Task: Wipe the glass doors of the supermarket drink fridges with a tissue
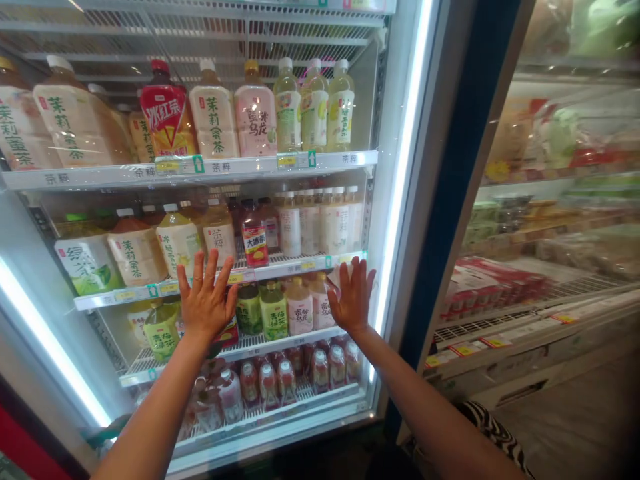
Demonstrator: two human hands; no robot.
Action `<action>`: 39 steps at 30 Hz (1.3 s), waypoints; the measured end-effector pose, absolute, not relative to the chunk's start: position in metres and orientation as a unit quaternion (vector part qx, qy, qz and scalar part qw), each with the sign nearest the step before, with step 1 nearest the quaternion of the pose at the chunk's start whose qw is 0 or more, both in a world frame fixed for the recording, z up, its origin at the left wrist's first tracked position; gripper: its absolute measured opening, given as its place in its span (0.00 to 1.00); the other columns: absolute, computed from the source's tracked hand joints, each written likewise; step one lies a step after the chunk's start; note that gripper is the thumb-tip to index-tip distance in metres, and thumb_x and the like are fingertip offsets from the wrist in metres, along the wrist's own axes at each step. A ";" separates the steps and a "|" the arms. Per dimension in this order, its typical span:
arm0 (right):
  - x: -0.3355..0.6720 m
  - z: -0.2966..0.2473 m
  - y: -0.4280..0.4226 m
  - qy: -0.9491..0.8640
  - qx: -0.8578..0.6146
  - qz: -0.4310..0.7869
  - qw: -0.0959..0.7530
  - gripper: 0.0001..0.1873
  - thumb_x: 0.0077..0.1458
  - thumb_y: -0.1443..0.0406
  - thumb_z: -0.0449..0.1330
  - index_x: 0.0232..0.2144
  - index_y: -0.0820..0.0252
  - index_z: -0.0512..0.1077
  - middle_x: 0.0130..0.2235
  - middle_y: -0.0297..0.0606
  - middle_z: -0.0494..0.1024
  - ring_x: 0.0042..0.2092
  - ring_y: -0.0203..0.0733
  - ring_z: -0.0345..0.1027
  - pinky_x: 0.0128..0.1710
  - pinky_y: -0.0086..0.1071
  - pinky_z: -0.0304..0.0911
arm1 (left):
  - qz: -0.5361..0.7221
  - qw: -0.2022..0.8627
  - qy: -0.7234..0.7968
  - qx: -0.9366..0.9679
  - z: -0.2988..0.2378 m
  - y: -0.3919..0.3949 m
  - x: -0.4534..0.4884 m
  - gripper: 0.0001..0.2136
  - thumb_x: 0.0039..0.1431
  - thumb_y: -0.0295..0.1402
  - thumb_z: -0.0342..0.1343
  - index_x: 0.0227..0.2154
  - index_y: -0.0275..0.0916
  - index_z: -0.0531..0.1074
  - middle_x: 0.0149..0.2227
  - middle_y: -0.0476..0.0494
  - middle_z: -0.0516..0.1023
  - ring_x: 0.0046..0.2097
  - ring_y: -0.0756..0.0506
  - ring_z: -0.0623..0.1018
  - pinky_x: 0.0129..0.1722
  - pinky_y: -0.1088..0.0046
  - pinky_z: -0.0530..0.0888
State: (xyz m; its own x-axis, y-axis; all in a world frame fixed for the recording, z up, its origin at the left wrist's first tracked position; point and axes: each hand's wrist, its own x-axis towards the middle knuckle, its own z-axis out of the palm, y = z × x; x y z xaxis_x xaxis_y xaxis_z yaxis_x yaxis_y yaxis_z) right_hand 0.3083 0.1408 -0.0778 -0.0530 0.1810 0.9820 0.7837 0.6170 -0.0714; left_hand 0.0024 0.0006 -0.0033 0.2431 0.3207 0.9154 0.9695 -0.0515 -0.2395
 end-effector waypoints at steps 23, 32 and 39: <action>0.225 -0.009 0.103 -0.715 -0.343 -0.224 0.567 0.45 0.70 0.49 0.45 0.74 0.58 0.24 0.76 0.47 0.36 0.76 0.54 0.24 0.73 0.63 0.32 | -0.334 0.471 -0.508 -0.639 -0.001 -0.002 0.001 0.36 0.66 0.39 0.55 0.72 0.53 0.46 0.74 0.43 0.47 0.75 0.38 0.43 0.74 0.43 0.38; 0.175 0.032 0.075 -0.761 -0.347 -0.212 0.506 0.40 0.70 0.48 0.43 0.74 0.62 0.41 0.76 0.42 0.37 0.76 0.49 0.19 0.74 0.57 0.25 | -0.333 0.454 -0.507 -0.653 -0.001 -0.002 0.003 0.35 0.67 0.38 0.53 0.72 0.53 0.44 0.74 0.43 0.45 0.75 0.39 0.41 0.73 0.42 0.36; 0.150 0.001 0.057 -0.802 -0.286 -0.221 0.476 0.40 0.69 0.45 0.43 0.73 0.61 0.48 0.75 0.44 0.45 0.77 0.48 0.23 0.74 0.57 0.28 | -0.352 0.443 -0.512 -0.647 0.018 -0.025 -0.029 0.37 0.68 0.37 0.50 0.73 0.46 0.37 0.75 0.37 0.41 0.76 0.39 0.37 0.73 0.42 0.34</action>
State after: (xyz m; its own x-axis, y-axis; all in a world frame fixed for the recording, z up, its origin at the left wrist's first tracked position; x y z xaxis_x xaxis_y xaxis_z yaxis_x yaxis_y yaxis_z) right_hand 0.1499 0.0572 0.0013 -0.3840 0.2474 0.8896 0.6684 0.7391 0.0830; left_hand -0.0294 -0.0247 0.0185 0.2291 0.3502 0.9082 0.9734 -0.0832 -0.2134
